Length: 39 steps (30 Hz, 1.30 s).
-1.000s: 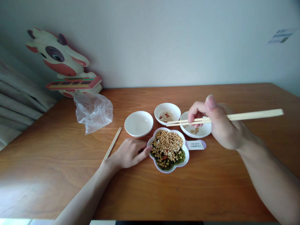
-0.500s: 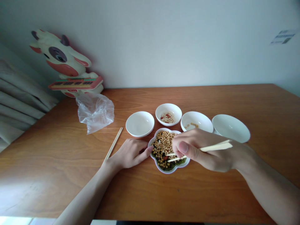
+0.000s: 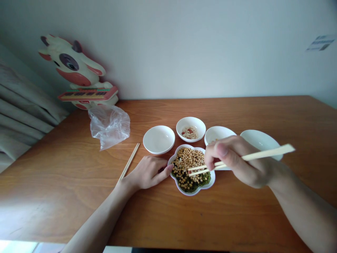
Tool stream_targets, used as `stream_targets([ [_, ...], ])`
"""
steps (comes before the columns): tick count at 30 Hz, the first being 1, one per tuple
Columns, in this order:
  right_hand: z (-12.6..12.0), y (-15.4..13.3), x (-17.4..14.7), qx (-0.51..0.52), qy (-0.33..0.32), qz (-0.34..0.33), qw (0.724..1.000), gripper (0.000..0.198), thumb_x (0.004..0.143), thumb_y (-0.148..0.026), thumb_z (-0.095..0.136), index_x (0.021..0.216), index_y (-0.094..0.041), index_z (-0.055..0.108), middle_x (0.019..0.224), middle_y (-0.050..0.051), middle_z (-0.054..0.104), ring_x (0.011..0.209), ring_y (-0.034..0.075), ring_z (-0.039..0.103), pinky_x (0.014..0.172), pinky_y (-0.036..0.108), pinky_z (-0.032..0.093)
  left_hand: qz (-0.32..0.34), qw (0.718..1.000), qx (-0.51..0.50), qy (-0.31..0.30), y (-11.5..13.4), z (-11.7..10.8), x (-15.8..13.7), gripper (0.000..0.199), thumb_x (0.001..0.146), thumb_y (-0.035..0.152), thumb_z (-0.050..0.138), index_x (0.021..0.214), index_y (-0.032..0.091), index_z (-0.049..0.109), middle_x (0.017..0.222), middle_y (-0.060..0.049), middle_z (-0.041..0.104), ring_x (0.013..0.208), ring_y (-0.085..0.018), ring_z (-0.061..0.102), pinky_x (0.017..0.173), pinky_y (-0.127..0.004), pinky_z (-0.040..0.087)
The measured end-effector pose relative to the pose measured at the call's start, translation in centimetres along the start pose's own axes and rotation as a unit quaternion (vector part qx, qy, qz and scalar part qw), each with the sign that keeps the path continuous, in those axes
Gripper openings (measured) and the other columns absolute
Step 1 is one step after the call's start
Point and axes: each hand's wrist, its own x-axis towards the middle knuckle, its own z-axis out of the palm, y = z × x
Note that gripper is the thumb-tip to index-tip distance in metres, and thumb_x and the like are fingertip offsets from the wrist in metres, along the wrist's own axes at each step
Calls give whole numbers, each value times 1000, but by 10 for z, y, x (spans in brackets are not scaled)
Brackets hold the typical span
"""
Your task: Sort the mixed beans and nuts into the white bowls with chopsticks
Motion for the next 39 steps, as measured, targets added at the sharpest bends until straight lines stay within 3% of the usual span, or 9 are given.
stream_targets([
  [5, -14, 6, -1, -32, 223, 28, 974, 66, 113, -66, 31, 82, -25, 73, 69, 5, 66, 62, 21, 59, 60, 38, 41, 3, 1000, 4, 2, 0, 1, -1, 52, 117, 48, 35, 77, 19, 52, 75, -3, 66, 66, -15, 55, 66, -31, 32],
  [8, -15, 13, 3, -86, 272, 64, 956, 65, 111, -70, 32, 84, -26, 72, 69, 5, 64, 63, 22, 57, 62, 39, 39, 7, 1000, 7, 6, 0, 1, 0, 53, 117, 47, 35, 76, 19, 52, 73, -3, 64, 65, -14, 53, 66, -32, 31],
  [12, -11, 13, 7, -35, 218, 72, 973, 70, 113, -68, 24, 83, -24, 69, 72, 5, 65, 67, 21, 59, 65, 37, 43, 9, 1000, 11, 2, -1, 1, 0, 53, 117, 47, 34, 77, 19, 53, 74, -3, 64, 66, -15, 54, 66, -31, 32],
  [17, -3, 4, 4, 8, -33, 53, 998, 70, 114, -67, 25, 84, -21, 68, 77, 5, 68, 67, 18, 58, 65, 33, 43, 3, 1000, 10, -2, -2, 1, 0, 53, 117, 49, 34, 78, 19, 55, 75, -3, 66, 66, -14, 55, 66, -31, 33],
  [19, 1, 4, 4, -8, -73, 28, 997, 64, 115, -62, 28, 86, -20, 67, 78, 4, 67, 68, 17, 56, 66, 32, 42, 0, 1000, 10, -3, -2, 1, -1, 53, 117, 49, 34, 79, 19, 56, 76, -3, 67, 66, -14, 56, 67, -30, 34],
  [30, 8, 18, 8, -73, -108, -35, 991, 46, 117, -45, 37, 86, -20, 59, 79, 2, 60, 71, 16, 53, 70, 31, 38, -5, 1000, 7, -5, 2, -1, 0, 54, 117, 49, 34, 80, 19, 59, 78, -4, 71, 68, -16, 60, 69, -29, 39],
  [39, 12, 17, 8, -26, -18, -66, 997, 55, 117, -47, 35, 83, -18, 66, 73, 2, 65, 63, 14, 54, 62, 30, 40, 0, 1000, 15, -3, -1, 1, 0, 54, 117, 49, 34, 79, 19, 58, 78, -5, 70, 68, -16, 59, 69, -30, 38],
])
